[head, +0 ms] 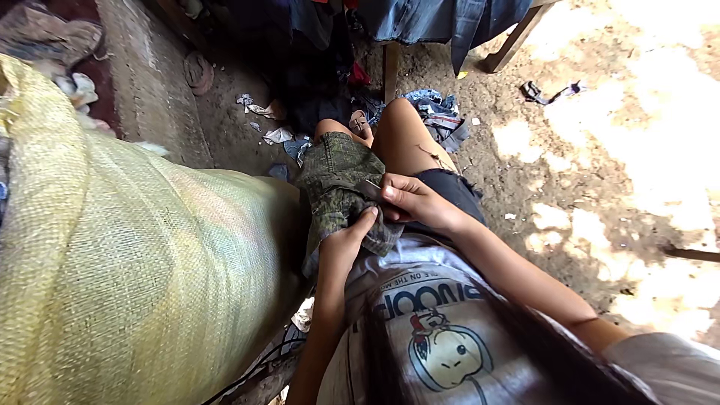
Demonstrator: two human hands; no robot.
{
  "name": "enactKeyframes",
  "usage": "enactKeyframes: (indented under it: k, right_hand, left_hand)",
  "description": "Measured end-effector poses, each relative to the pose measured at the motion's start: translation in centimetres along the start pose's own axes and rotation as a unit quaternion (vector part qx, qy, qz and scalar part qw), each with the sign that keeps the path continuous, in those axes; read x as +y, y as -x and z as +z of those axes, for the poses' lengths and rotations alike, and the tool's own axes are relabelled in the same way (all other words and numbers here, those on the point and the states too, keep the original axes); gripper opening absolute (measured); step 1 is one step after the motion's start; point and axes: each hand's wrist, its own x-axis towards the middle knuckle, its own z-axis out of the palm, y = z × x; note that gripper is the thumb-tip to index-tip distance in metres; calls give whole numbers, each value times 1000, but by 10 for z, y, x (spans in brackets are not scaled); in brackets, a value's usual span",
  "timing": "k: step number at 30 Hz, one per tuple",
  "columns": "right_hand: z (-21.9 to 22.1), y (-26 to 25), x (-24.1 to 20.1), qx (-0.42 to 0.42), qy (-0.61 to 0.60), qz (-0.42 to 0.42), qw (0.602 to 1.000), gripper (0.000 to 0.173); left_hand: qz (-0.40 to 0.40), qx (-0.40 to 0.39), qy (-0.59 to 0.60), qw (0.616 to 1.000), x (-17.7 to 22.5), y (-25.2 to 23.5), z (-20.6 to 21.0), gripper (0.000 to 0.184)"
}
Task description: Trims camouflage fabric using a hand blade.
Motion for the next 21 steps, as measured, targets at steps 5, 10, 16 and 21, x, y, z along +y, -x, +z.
enactKeyframes:
  k: [5,10,16,21]
  right_hand:
    - [-3,7,5,31,241,-103,965,21]
    - [-4,12,10,60,446,-180,875,44]
    - [5,20,10,108,456,-166,867,44]
    - [13,22,12,133,419,-144,887,43]
  left_hand:
    - [16,16,33,999,-8,3,3,41]
    - [22,45,38,998,-9,5,4,41]
    - [38,76,57,995,-13,9,10,40]
    - [65,91,20,994,-15,12,15,30]
